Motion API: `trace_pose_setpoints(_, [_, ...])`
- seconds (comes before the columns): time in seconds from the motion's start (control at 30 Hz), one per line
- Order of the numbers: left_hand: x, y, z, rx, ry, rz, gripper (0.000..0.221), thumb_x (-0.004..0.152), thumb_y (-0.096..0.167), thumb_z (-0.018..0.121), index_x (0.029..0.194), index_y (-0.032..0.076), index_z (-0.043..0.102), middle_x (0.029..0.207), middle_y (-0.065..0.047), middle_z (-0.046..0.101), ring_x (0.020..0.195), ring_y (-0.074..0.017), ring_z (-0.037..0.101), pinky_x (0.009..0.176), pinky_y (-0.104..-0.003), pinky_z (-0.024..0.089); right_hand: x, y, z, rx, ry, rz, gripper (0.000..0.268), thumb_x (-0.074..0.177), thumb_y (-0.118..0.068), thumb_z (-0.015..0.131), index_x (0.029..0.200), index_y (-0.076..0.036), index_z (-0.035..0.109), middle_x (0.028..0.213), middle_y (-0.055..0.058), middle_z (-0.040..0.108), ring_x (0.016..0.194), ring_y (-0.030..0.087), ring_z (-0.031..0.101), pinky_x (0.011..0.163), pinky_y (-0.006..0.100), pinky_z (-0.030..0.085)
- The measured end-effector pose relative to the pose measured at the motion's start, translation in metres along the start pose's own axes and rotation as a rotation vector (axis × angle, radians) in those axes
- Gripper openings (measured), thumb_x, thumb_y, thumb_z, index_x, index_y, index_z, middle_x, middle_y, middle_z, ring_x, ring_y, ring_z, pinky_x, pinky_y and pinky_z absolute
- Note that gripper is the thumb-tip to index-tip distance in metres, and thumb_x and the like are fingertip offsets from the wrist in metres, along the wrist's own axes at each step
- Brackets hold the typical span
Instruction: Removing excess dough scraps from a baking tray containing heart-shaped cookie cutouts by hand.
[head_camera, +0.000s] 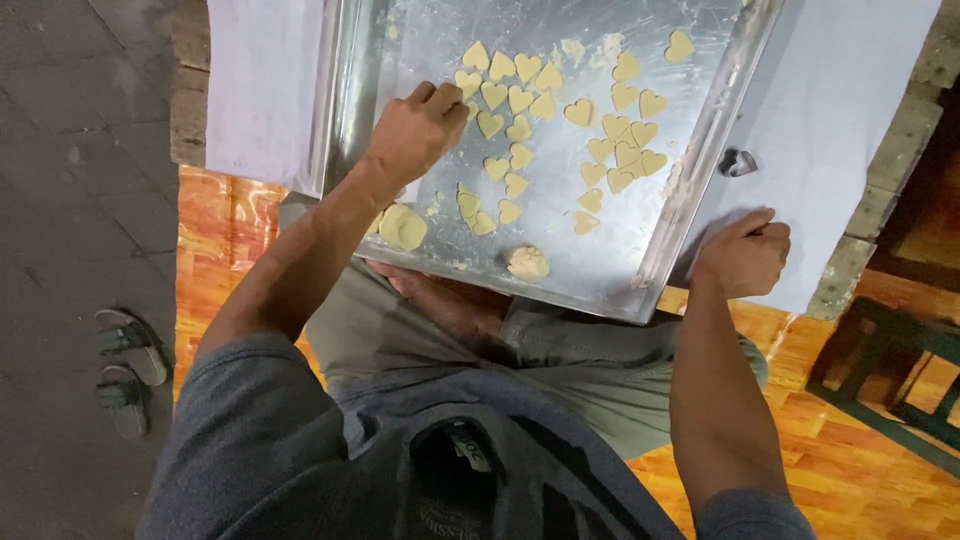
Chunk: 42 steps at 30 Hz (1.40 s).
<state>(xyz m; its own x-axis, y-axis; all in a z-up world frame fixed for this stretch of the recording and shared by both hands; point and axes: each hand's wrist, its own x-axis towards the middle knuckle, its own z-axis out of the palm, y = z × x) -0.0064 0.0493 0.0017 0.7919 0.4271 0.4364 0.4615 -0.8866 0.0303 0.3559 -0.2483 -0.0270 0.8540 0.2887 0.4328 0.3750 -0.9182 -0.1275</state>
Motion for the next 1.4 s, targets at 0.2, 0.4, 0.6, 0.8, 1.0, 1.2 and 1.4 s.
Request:
trace_pose_setpoints(0.2, [0.003,-0.007,-0.005,-0.089,-0.087,0.02,0.008,0.09,0.016,0.076,0.097,0.012,0.073,0.102,-0.001,0.06,0.084,-0.0154,0.061,0.057,-0.026,0.053,0.0,-0.003,-0.005,0.036,0.012,0.019,0.043,0.106,-0.039,0.053,0.077,-0.011,0.064,0.07,0.006,0.067,0.056,0.026,0.061,0.052,0.04,0.051])
trace_pose_setpoints(0.4, [0.004,-0.008,0.005,-0.126,-0.132,-0.045,0.006,0.089,0.012,0.074,0.093,0.009,0.072,0.101,-0.003,0.062,0.085,-0.0183,0.059,0.062,-0.028,0.054,-0.004,0.007,0.009,0.07,0.055,-0.027,0.043,0.108,-0.04,0.053,0.075,-0.013,0.06,0.067,0.002,0.061,0.056,0.021,0.056,0.053,0.037,0.049])
trace_pose_setpoints(0.6, [-0.003,-0.019,0.032,0.014,-0.112,-0.112,0.016,0.089,0.033,0.072,0.093,0.018,0.07,0.09,0.002,0.061,0.086,-0.0191,0.066,0.054,-0.034,0.059,-0.003,0.007,0.033,-0.005,0.1,0.028,0.041,0.102,-0.044,0.06,0.081,-0.009,0.065,0.064,0.019,0.066,0.061,0.045,0.071,0.052,0.057,0.056])
trace_pose_setpoints(0.8, [0.022,-0.019,0.006,-0.27,-0.019,-0.178,0.001,0.082,0.004,0.068,0.082,0.005,0.068,0.077,-0.008,0.07,0.065,-0.0244,0.066,0.065,-0.035,0.056,-0.003,-0.015,-0.013,0.14,0.074,-0.027,0.045,0.103,-0.037,0.05,0.073,-0.005,0.061,0.069,0.013,0.066,0.056,0.037,0.058,0.054,0.049,0.047])
trace_pose_setpoints(1.0, [0.057,-0.051,-0.02,-0.674,0.006,-0.381,0.008,0.083,-0.004,0.073,0.091,-0.004,0.071,0.084,-0.011,0.072,0.065,-0.0198,0.064,0.061,-0.031,0.053,-0.005,-0.007,-0.011,0.089,-0.008,0.004,0.045,0.107,-0.038,0.052,0.078,-0.005,0.064,0.073,0.014,0.068,0.057,0.035,0.059,0.054,0.047,0.048])
trace_pose_setpoints(1.2, [0.088,-0.096,0.033,-0.328,0.281,-0.464,0.008,0.089,0.003,0.07,0.095,0.002,0.066,0.082,-0.013,0.067,0.061,-0.0309,0.059,0.056,-0.044,0.048,-0.004,-0.001,0.002,0.008,0.002,0.042,0.046,0.109,-0.041,0.055,0.075,-0.01,0.063,0.069,0.007,0.065,0.054,0.029,0.058,0.053,0.042,0.049])
trace_pose_setpoints(1.4, [0.092,-0.112,0.118,-0.177,0.321,-0.525,0.028,0.093,0.008,0.059,0.121,0.009,0.062,0.108,-0.016,0.07,0.088,-0.0419,0.066,0.075,-0.053,0.053,-0.004,0.003,0.005,-0.026,0.057,-0.008,0.045,0.108,-0.039,0.056,0.074,-0.01,0.062,0.067,0.006,0.064,0.054,0.028,0.057,0.052,0.042,0.049])
